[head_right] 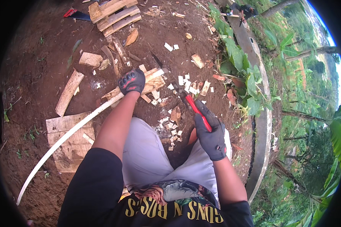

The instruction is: The person sits on the ground and uses a hand saw to cut a long, thin piece of wood into smaller segments. The person holds the wood steady with one hand while sawing with the other, creating wood chips and small cut pieces that accumulate on the ground.

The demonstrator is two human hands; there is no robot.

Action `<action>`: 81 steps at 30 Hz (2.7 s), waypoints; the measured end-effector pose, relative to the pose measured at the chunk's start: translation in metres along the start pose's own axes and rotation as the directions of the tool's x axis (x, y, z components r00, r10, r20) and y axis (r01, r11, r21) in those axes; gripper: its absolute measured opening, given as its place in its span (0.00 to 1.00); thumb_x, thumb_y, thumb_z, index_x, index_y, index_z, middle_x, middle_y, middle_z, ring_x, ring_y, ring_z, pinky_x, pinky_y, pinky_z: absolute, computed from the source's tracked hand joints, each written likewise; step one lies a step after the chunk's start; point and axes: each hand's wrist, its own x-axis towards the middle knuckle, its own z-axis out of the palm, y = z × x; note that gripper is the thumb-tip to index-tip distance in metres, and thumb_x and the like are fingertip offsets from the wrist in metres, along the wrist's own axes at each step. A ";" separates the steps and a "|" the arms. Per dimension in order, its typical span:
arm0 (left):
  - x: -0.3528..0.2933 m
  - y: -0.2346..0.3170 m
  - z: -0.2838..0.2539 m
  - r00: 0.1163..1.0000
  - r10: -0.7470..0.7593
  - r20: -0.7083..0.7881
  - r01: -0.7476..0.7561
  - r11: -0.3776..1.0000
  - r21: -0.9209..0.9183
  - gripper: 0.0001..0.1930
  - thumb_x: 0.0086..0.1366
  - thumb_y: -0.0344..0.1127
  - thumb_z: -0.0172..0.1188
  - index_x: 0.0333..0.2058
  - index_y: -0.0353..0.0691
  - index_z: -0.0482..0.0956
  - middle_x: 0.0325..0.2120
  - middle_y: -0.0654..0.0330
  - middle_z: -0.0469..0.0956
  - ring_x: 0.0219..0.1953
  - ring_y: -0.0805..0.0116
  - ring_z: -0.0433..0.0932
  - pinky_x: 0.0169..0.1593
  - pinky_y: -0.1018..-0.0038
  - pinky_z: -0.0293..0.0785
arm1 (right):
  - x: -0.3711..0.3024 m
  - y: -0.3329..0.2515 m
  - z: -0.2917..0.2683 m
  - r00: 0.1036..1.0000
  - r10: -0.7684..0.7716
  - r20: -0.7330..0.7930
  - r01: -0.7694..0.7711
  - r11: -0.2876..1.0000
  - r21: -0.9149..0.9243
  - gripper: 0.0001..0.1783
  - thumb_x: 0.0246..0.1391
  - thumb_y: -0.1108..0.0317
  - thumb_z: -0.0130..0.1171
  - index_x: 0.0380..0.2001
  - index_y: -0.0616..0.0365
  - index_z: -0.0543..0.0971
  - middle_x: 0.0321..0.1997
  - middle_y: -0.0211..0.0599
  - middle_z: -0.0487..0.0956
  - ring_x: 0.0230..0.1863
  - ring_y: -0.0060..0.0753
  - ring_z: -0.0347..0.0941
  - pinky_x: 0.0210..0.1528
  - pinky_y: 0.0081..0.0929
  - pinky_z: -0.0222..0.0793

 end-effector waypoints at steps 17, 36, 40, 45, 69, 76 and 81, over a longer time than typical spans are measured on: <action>0.000 -0.004 0.002 0.999 0.025 -0.047 -0.024 1.000 0.020 0.22 0.71 0.47 0.50 0.30 0.48 0.93 0.31 0.51 0.90 0.35 0.52 0.89 0.44 0.55 0.79 | -0.007 0.018 -0.014 1.000 0.022 -0.008 -0.022 0.999 -0.025 0.22 0.71 0.66 0.61 0.65 0.56 0.82 0.62 0.53 0.85 0.64 0.47 0.84 0.64 0.39 0.77; 0.002 0.004 -0.013 0.998 -0.019 0.060 0.018 0.999 0.027 0.25 0.73 0.51 0.46 0.38 0.45 0.93 0.39 0.49 0.90 0.42 0.45 0.89 0.48 0.50 0.82 | -0.060 -0.009 -0.055 0.998 -0.053 -0.015 0.052 0.996 -0.069 0.21 0.70 0.69 0.62 0.64 0.55 0.82 0.61 0.48 0.86 0.61 0.46 0.85 0.63 0.39 0.78; 0.003 -0.003 0.001 0.998 0.023 -0.051 -0.020 0.998 0.054 0.24 0.72 0.49 0.48 0.32 0.46 0.93 0.33 0.50 0.90 0.36 0.48 0.89 0.44 0.52 0.81 | -0.068 -0.021 -0.062 0.978 -0.208 -0.004 0.205 0.969 -0.139 0.21 0.71 0.69 0.61 0.65 0.58 0.82 0.60 0.49 0.86 0.62 0.47 0.84 0.63 0.40 0.78; 0.004 0.002 0.008 0.995 0.060 -0.084 -0.057 0.998 0.038 0.23 0.71 0.49 0.49 0.30 0.47 0.93 0.31 0.51 0.90 0.34 0.49 0.89 0.42 0.53 0.81 | 0.014 0.004 0.006 0.952 -0.299 0.070 0.305 0.946 -0.111 0.21 0.71 0.67 0.63 0.64 0.58 0.82 0.63 0.50 0.85 0.62 0.47 0.84 0.64 0.39 0.78; 0.003 -0.003 -0.002 0.995 0.038 -0.087 -0.033 0.998 0.060 0.23 0.70 0.49 0.50 0.30 0.46 0.93 0.32 0.51 0.90 0.33 0.48 0.89 0.38 0.52 0.81 | -0.049 -0.034 -0.056 0.985 -0.157 0.065 0.167 0.969 -0.180 0.23 0.71 0.68 0.60 0.66 0.60 0.80 0.55 0.52 0.88 0.50 0.44 0.89 0.56 0.38 0.80; 0.001 0.010 0.008 0.999 0.047 -0.020 -0.047 0.999 0.011 0.22 0.69 0.48 0.51 0.31 0.45 0.93 0.33 0.49 0.89 0.36 0.48 0.89 0.42 0.52 0.82 | 0.026 0.010 0.016 0.956 -0.272 -0.107 0.266 0.961 -0.073 0.22 0.71 0.66 0.63 0.65 0.54 0.82 0.57 0.50 0.88 0.55 0.41 0.87 0.59 0.36 0.79; 0.006 0.004 0.005 1.000 -0.006 0.002 0.006 1.000 0.028 0.22 0.69 0.48 0.51 0.34 0.45 0.93 0.35 0.47 0.89 0.38 0.46 0.90 0.43 0.52 0.83 | 0.020 0.004 0.012 0.950 -0.311 -0.019 0.311 0.950 -0.024 0.22 0.71 0.66 0.63 0.66 0.52 0.82 0.61 0.48 0.86 0.59 0.41 0.86 0.60 0.36 0.79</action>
